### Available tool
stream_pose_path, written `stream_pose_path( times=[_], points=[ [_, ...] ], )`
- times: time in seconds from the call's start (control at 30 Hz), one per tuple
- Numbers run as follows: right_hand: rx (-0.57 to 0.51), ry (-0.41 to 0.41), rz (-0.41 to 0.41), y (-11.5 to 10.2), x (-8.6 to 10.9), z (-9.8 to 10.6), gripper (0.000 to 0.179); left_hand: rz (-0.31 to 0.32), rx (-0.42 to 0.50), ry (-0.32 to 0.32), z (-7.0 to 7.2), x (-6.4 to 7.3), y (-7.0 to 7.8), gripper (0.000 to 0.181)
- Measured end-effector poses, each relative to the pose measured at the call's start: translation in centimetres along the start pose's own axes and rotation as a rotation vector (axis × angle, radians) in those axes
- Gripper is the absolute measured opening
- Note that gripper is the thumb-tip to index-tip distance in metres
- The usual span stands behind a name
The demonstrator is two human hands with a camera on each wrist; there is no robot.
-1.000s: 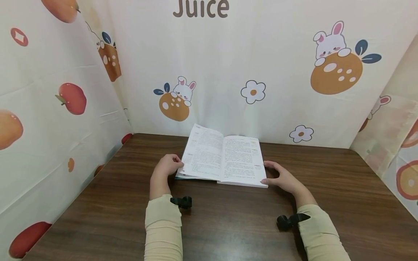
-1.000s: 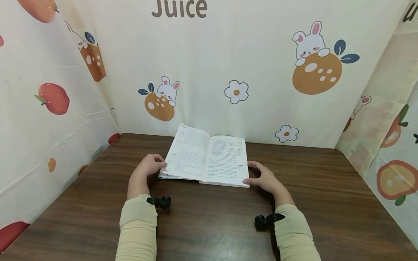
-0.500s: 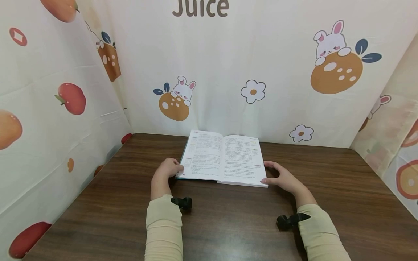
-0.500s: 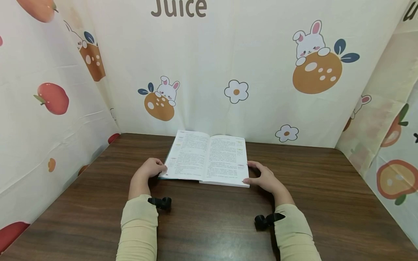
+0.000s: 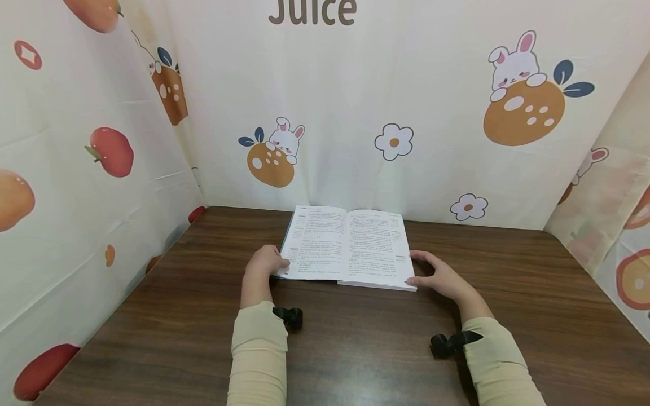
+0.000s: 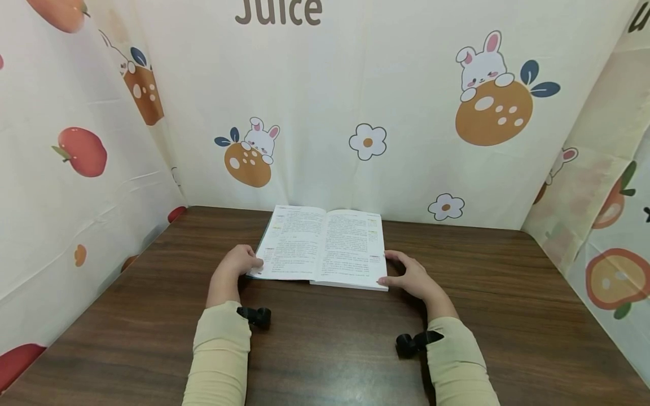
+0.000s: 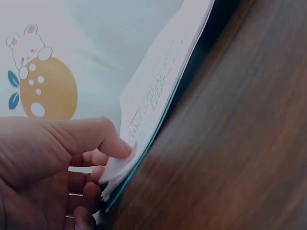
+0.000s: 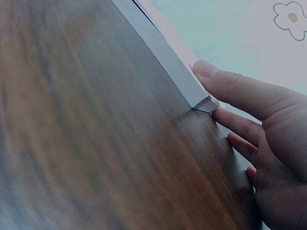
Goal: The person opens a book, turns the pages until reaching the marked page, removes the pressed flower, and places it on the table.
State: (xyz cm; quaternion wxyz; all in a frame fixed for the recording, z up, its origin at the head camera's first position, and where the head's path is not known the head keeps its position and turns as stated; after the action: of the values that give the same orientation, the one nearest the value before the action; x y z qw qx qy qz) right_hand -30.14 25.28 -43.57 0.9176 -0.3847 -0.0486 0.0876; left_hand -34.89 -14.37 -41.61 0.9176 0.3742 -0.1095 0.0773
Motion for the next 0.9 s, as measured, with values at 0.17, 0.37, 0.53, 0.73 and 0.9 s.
stream_pose_path(
  times=[0.17, 0.37, 0.53, 0.73, 0.9],
  points=[
    [0.001, -0.001, 0.002, -0.1, 0.1, 0.0, 0.078, -0.206, -0.091, 0.085, -0.9, -0.3, 3.1, 0.035],
    [-0.005, -0.003, 0.013, -2.3, 0.9, 0.3, 0.073, -0.539, -0.214, -0.06, -5.1, 0.7, 8.6, 0.043],
    [0.0, 0.004, 0.007, -1.3, 0.4, 0.1, 0.074, -0.572, -0.296, -0.158, -7.6, 1.5, 10.2, 0.048],
    [0.006, 0.003, 0.004, 0.0, -0.1, 0.0, 0.077, -0.528, -0.251, -0.189, -8.4, 1.1, 9.6, 0.047],
    [0.019, 0.0, 0.0, 0.0, 0.0, 0.0, 0.077, -0.464, -0.151, -0.189, -8.8, 0.6, 9.1, 0.047]
  ],
)
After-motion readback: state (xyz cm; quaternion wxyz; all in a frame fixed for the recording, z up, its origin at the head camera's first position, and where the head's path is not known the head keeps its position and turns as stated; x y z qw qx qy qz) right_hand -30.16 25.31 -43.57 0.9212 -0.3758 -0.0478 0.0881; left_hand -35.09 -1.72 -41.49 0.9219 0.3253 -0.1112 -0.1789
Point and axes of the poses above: each hand's wrist, its own x-axis away from the middle knuckle, its own z-axis out of the back of the hand, y = z × x, the point moved 7 cm from there along -x, towards the middle knuckle, and after that the axes turned 8 degrees about x, right-handed, at the moved point
